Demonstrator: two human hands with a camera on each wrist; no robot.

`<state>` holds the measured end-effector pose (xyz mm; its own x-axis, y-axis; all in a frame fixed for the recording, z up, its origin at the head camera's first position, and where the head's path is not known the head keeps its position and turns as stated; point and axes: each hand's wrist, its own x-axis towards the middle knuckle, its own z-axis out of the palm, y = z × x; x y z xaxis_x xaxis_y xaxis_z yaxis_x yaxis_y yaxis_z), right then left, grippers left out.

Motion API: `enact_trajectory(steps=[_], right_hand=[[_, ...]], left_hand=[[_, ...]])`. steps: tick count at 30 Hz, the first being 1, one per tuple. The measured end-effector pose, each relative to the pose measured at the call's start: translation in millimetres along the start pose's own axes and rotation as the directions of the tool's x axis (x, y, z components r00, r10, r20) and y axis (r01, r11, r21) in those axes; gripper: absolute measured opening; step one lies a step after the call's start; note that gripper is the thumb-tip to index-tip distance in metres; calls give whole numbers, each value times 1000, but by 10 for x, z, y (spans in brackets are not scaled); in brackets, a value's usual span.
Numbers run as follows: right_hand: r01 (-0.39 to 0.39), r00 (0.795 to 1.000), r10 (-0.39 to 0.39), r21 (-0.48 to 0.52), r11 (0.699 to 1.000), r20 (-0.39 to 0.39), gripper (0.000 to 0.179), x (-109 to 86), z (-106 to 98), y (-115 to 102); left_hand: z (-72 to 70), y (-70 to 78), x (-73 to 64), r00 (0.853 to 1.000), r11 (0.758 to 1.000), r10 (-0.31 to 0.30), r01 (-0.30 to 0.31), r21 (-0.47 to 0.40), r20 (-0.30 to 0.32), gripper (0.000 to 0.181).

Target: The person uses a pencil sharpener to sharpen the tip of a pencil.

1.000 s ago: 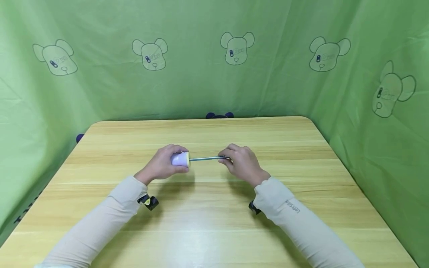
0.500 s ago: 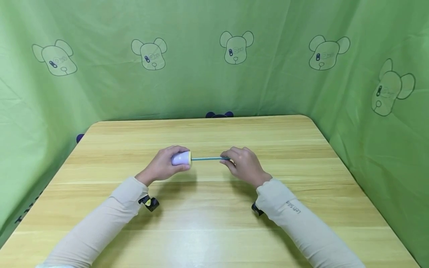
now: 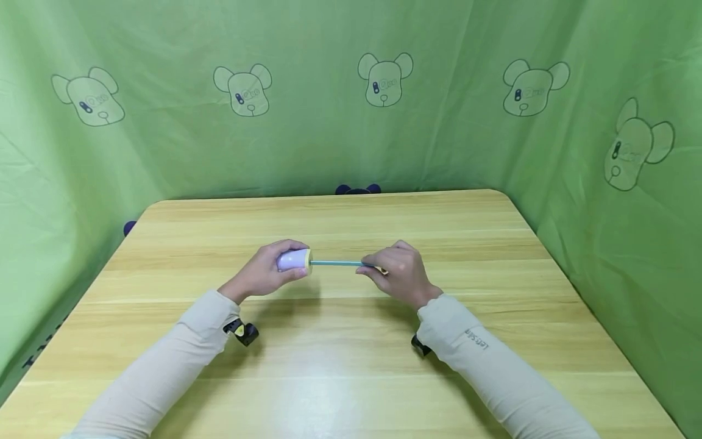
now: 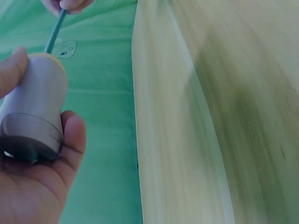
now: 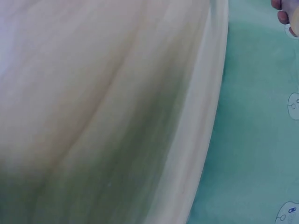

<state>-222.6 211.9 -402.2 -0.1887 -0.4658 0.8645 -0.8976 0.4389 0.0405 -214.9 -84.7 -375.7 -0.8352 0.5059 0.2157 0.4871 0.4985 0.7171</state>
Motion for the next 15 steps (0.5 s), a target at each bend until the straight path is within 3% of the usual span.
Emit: enact_trajectory(steps=[6,12,15], right_hand=[[51,997,-44,108,993,-63,29,40,-3,-57],[12,998,-2,162,987,-62,29,54,44,-85],[2,997,10,159,987,-78,33,55,73,-49]], left_hand=[[-25,-38,-9,1000,998,-13,13,-66,-3,45],[3,-36,-15,1000,991,-25,24,-128,-8,43],[22,-35,-12,1000,990,-1,-1,-139,-13,43]])
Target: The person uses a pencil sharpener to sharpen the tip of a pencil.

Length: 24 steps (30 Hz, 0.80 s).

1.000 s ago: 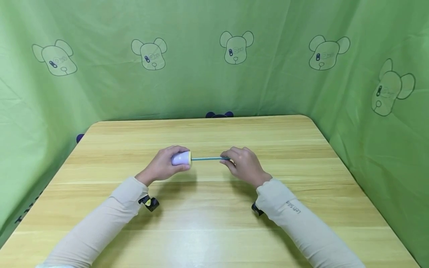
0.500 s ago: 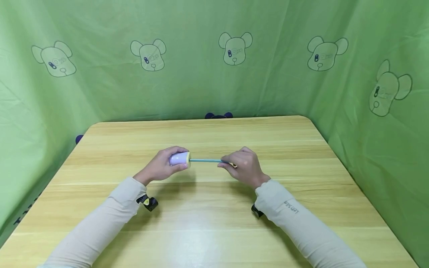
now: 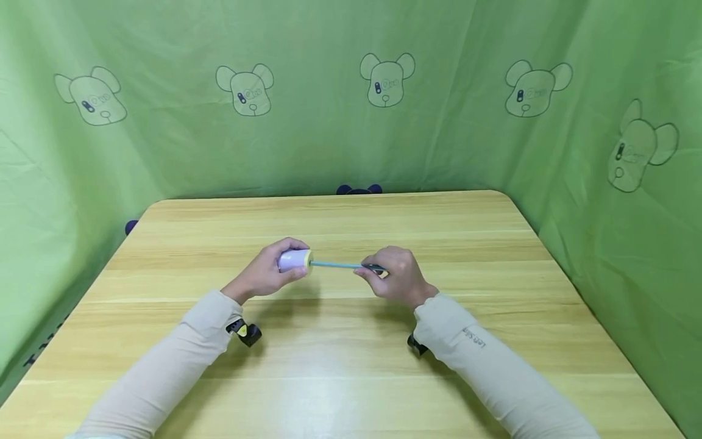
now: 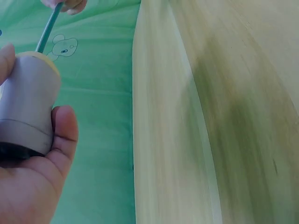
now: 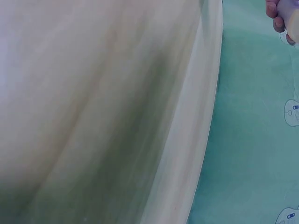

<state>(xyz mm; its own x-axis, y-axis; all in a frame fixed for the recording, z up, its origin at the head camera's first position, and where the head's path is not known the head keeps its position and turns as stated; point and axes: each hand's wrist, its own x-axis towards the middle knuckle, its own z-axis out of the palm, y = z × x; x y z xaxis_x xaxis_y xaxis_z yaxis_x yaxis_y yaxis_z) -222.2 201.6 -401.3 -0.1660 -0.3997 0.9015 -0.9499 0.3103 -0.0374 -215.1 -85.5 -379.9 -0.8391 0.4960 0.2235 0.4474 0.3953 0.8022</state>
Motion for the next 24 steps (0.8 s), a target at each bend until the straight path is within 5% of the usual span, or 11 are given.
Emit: enact_trajectory(steps=[6,9,11,13,15,16,18,24], right_hand=[[-50,999,49,46,998,17,37,-10,29,64],[-220,972,210,98,971,104,27,6,12,24],[-438,887,406,121,891,218,24,121,-53,-74],[-639,746,579,107,762,328,21,179,-95,-98],[-750,626,670,72,657,400,21,226,-127,-99],[-771,597,681,69,633,423,20,239,-139,-89],[-774,596,671,91,627,442,12,174,-127,-13],[-742,645,656,115,661,393,8,166,-133,-21]], left_hand=[[30,-7,13,995,997,70,-67,45,-64,44],[43,-7,8,992,996,78,-73,57,-94,44],[62,-6,8,989,995,90,-83,61,-115,45],[88,-6,9,984,994,103,-95,60,-144,45],[111,-6,13,980,993,107,-98,59,-168,44],[119,-6,15,978,994,103,-94,57,-180,44],[125,-5,20,976,996,87,-79,49,-202,44],[81,10,35,974,1000,27,-30,-7,-227,45]])
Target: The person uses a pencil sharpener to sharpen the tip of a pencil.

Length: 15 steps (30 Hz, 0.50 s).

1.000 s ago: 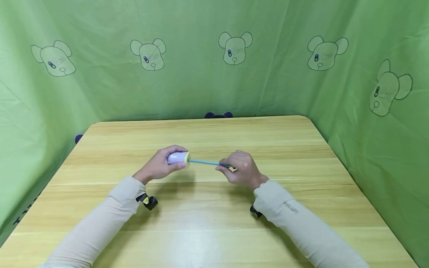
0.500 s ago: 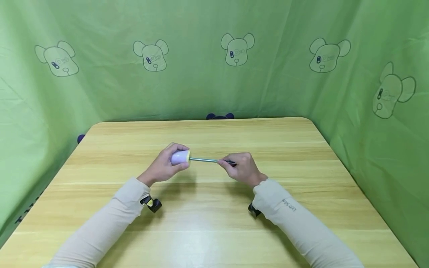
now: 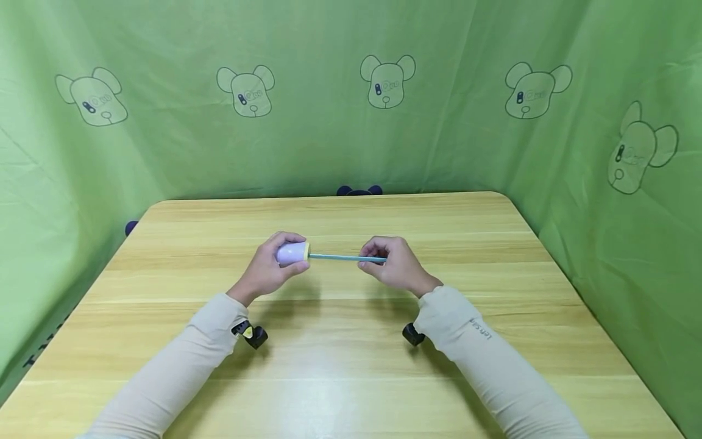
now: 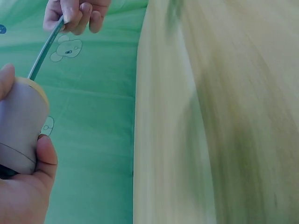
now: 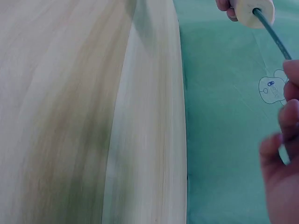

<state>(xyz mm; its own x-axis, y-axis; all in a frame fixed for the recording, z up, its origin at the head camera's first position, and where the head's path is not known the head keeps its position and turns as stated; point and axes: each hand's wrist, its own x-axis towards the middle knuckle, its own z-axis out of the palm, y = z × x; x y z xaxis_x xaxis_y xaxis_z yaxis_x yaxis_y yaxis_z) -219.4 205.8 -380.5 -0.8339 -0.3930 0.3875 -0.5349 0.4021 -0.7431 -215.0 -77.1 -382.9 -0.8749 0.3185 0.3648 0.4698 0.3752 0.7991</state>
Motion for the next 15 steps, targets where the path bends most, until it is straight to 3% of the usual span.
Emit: enact_trajectory(steps=[2,4,5,7,9,10,12,15], right_hand=[[88,994,-91,-52,995,-68,9,0,20,13],[232,960,-249,-132,964,-130,13,8,41,34],[312,927,-340,-180,933,-156,15,15,51,47],[449,839,-508,-280,849,-196,14,33,67,80],[525,756,-616,-360,771,-219,15,46,78,104],[542,727,-648,-390,745,-227,19,50,82,114],[566,696,-681,-410,716,-228,29,50,88,131],[593,682,-703,-410,693,-201,32,41,99,149]], left_hand=[[-22,4,8,1000,1000,-17,17,-16,3,45],[-44,7,18,999,999,-40,40,-37,7,45],[-56,10,21,999,998,-51,51,-44,9,45],[-75,17,25,997,995,-71,72,-62,13,44],[-85,26,28,996,992,-90,91,-82,18,44],[-87,29,28,995,991,-97,98,-88,20,44],[-86,41,29,994,990,-103,105,-99,24,44],[-71,53,31,994,990,-101,103,-99,33,44]])
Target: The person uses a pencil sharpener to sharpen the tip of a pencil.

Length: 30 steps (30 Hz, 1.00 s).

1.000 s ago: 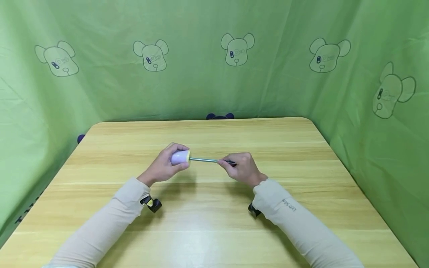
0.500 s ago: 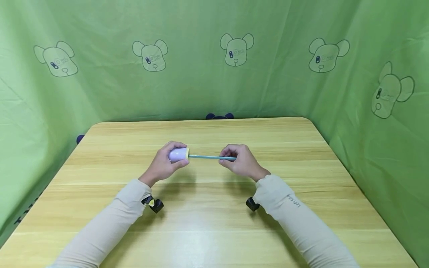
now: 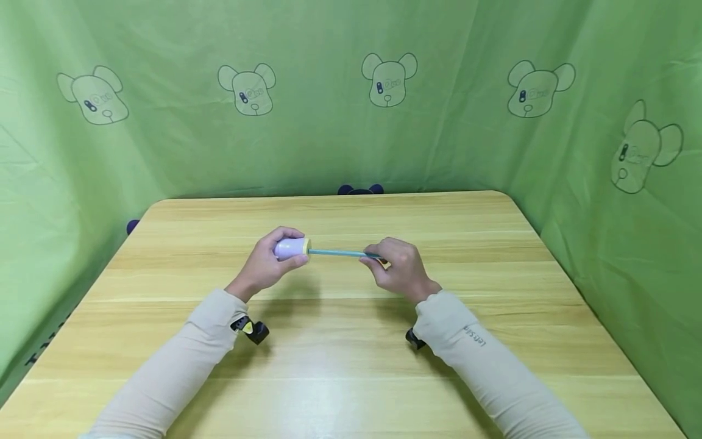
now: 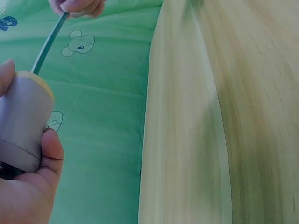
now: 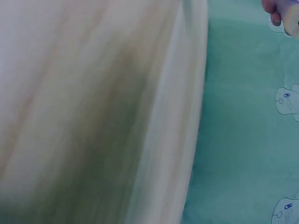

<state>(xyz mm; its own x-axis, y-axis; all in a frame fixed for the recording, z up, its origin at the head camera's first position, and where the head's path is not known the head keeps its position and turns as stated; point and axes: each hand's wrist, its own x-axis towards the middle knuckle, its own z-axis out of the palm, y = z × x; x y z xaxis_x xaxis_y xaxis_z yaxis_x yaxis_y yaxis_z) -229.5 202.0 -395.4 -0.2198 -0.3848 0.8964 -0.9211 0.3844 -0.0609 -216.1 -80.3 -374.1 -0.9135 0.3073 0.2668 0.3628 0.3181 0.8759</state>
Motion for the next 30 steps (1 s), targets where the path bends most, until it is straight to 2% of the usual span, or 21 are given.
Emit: enact_trajectory(steps=[6,9,12,13,14,15,16,17,18,19,21,23,24,25,26,27,28,29,30], right_hand=[[18,1000,-18,14,1000,10,32,-46,13,14],[-15,1000,14,19,1000,22,31,-57,18,19],[-129,990,124,72,989,68,19,-54,12,3],[-197,978,188,95,976,94,15,-41,5,-13],[-277,957,262,116,954,123,13,-28,-2,-28],[-370,924,349,131,920,158,12,-10,-13,-46],[-461,880,432,134,877,196,12,12,-27,-62],[-551,825,513,134,824,236,13,39,-43,-81],[-636,760,587,128,761,280,13,70,-63,-97],[-712,686,649,121,692,327,14,104,-87,-109],[-856,501,738,130,501,453,21,175,-140,-118],[-940,329,764,113,323,555,27,245,-192,-120],[-961,265,764,91,262,589,30,276,-212,-118],[-970,224,760,63,235,609,32,304,-229,-117],[-973,204,760,40,229,617,32,327,-237,-116],[-964,223,761,21,265,610,30,344,-240,-119],[-948,262,765,7,320,589,27,352,-234,-123],[-926,311,765,-4,379,564,23,355,-226,-128],[-897,369,759,-8,441,537,19,352,-218,-136]], left_hand=[[48,-18,29,999,999,21,-23,37,47,41],[61,-17,33,998,999,31,-33,42,52,41],[71,-19,24,998,998,38,-40,52,41,41],[75,-22,21,999,997,44,-45,57,32,41],[80,-26,18,998,997,52,-54,64,24,41],[86,-30,15,998,995,67,-68,72,14,41],[95,-32,12,996,993,85,-85,82,5,41],[105,-36,10,994,990,106,-105,92,-5,42],[116,-38,8,992,987,129,-127,102,-13,42],[127,-38,3,989,983,149,-146,108,-19,43],[149,-43,-5,983,976,182,-178,123,-21,44],[165,-52,-12,982,974,188,-184,130,-15,45],[168,-52,-16,983,976,181,-178,129,-11,45],[167,-57,-17,985,977,170,-167,129,-9,45],[163,-58,-15,988,980,157,-154,128,-9,45],[155,-54,-13,990,983,142,-139,123,-12,45],[145,-51,-9,992,985,126,-124,120,-16,45],[132,-45,-4,994,988,111,-108,112,-21,45],[119,-37,2,995,990,96,-93,103,-26,45]])
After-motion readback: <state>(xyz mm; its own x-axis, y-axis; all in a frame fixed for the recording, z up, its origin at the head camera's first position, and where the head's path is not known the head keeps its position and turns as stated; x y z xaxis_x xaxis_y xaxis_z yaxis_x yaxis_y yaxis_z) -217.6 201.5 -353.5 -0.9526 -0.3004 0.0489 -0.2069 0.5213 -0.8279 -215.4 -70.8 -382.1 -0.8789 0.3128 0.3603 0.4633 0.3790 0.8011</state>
